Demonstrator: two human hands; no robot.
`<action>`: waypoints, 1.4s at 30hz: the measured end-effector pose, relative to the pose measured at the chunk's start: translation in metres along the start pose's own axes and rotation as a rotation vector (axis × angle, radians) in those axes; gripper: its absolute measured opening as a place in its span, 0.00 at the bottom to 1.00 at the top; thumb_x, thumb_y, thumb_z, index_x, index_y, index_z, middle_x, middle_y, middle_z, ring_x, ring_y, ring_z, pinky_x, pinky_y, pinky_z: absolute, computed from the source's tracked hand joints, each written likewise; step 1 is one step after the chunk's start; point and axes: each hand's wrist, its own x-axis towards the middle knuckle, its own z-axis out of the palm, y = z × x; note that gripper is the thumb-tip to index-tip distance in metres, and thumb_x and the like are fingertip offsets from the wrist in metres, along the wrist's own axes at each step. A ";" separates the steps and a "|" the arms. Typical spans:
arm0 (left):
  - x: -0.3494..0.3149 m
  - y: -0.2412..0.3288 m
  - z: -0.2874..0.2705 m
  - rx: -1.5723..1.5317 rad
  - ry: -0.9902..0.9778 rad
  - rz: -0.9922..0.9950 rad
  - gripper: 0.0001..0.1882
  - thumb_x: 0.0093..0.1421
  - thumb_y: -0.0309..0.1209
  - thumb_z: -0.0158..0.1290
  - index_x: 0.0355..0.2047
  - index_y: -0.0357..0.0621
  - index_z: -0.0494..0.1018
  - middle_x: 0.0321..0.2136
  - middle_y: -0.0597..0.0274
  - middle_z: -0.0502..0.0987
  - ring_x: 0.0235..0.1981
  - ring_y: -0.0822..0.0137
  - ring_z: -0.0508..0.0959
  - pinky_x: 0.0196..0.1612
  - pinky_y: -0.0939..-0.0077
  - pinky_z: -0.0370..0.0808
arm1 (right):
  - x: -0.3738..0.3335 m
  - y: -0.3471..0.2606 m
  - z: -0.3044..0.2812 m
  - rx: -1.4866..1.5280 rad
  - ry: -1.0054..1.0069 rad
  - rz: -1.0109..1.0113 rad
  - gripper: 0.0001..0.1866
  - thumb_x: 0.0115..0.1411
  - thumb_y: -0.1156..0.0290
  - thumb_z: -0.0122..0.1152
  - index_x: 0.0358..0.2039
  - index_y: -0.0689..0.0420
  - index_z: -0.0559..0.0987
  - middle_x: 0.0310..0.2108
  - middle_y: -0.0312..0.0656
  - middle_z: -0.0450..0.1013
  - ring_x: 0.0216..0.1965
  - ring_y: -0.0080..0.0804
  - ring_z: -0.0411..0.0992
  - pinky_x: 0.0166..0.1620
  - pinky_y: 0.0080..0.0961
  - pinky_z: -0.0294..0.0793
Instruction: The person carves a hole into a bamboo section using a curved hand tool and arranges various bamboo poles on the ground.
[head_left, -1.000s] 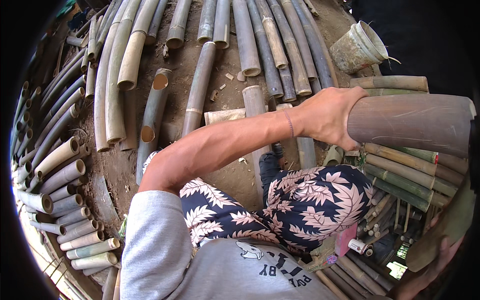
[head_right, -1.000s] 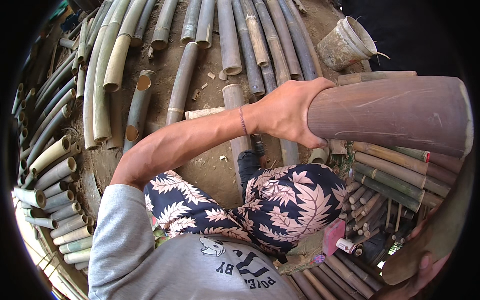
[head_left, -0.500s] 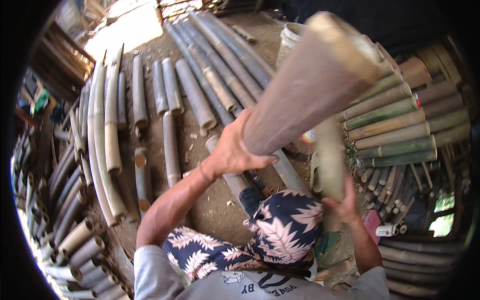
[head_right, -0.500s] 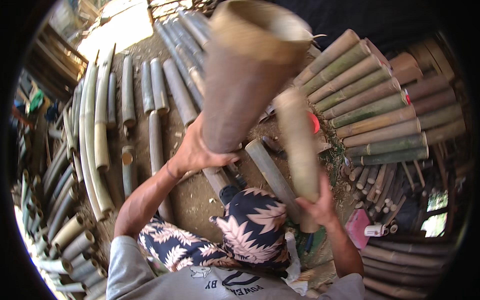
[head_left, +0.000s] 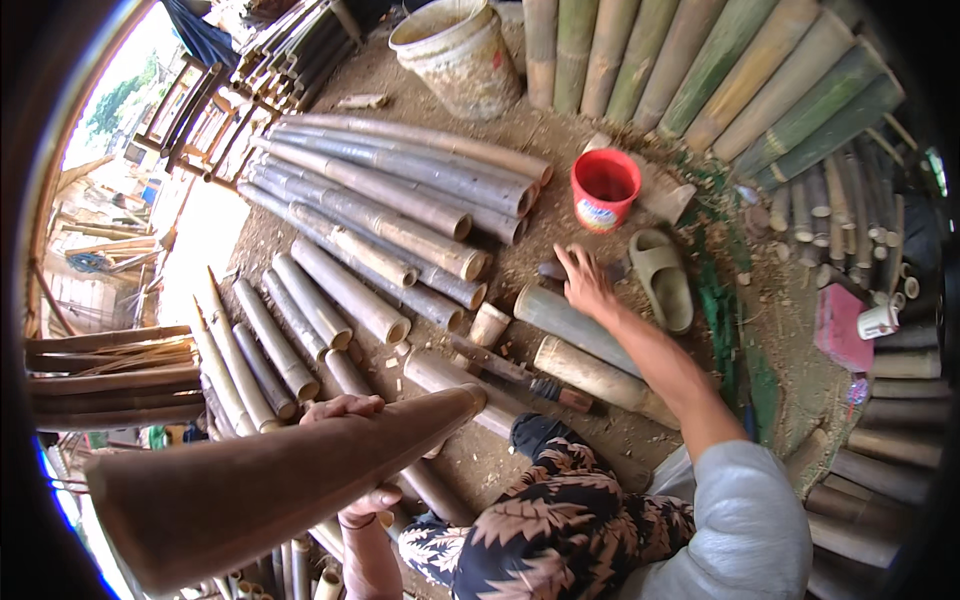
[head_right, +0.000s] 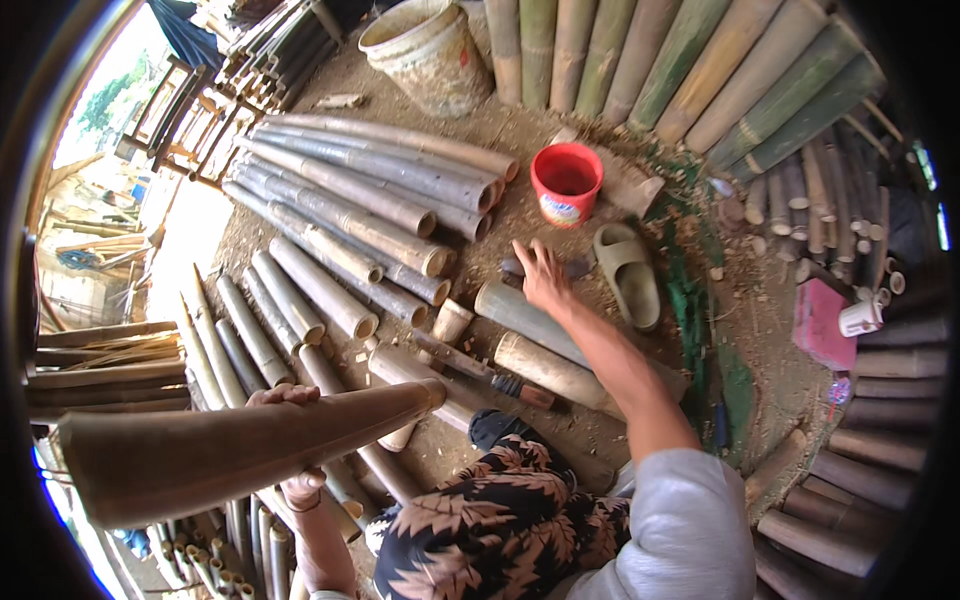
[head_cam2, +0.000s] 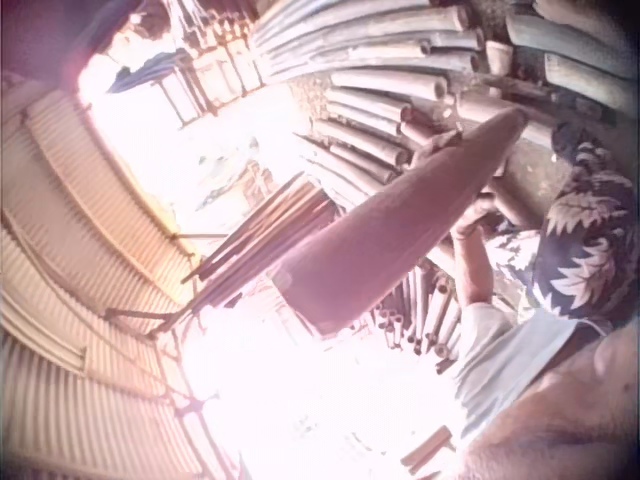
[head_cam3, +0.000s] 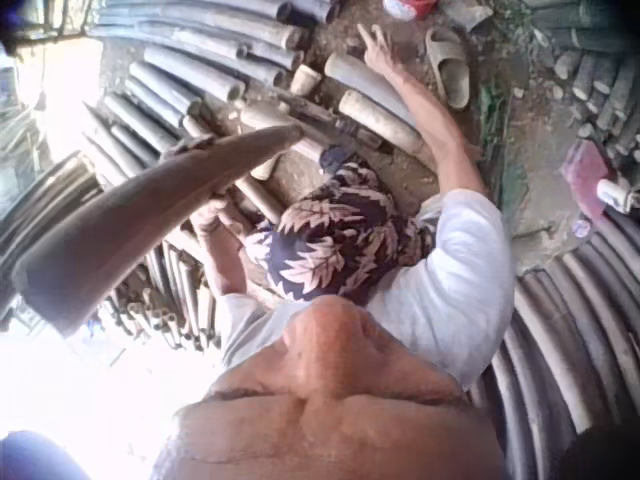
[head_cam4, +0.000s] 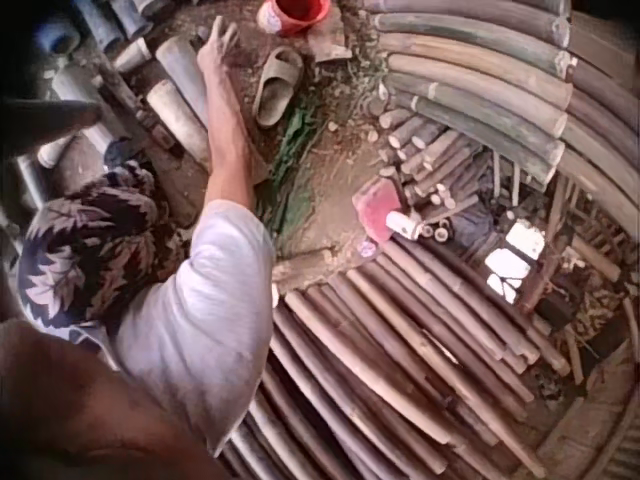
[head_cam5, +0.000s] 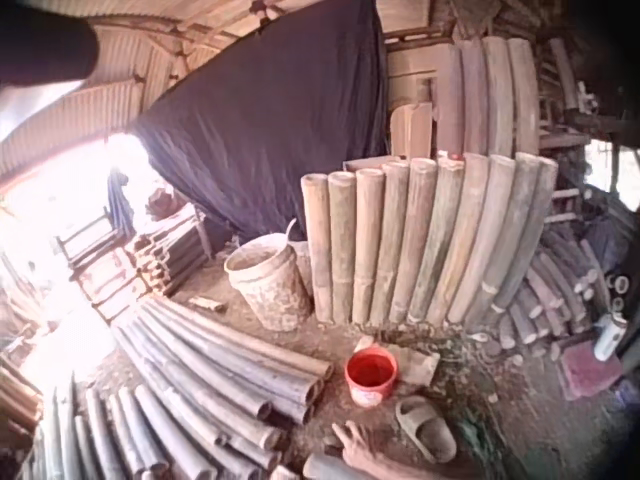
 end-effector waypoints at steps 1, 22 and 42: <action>0.002 -0.005 -0.005 -0.041 -0.058 0.025 0.55 0.38 0.46 0.78 0.60 0.40 0.60 0.51 0.52 0.73 0.55 0.55 0.73 0.63 0.54 0.67 | 0.017 0.004 0.014 -0.064 -0.079 0.004 0.41 0.53 0.79 0.56 0.69 0.42 0.61 0.58 0.56 0.63 0.57 0.56 0.66 0.57 0.49 0.69; -0.001 0.004 -0.010 -0.122 -0.018 -0.057 0.50 0.33 0.37 0.81 0.57 0.45 0.67 0.48 0.49 0.76 0.54 0.46 0.75 0.63 0.42 0.64 | -0.057 -0.059 -0.114 0.307 -0.872 -0.458 0.28 0.53 0.67 0.59 0.57 0.51 0.69 0.32 0.47 0.75 0.32 0.42 0.78 0.35 0.37 0.78; -0.017 -0.008 -0.021 -0.033 -0.065 -0.002 0.63 0.33 0.49 0.79 0.65 0.40 0.58 0.55 0.46 0.71 0.62 0.45 0.69 0.69 0.47 0.60 | 0.030 -0.032 -0.073 0.103 -0.660 -0.296 0.16 0.56 0.61 0.60 0.45 0.50 0.77 0.27 0.50 0.79 0.33 0.54 0.79 0.39 0.46 0.79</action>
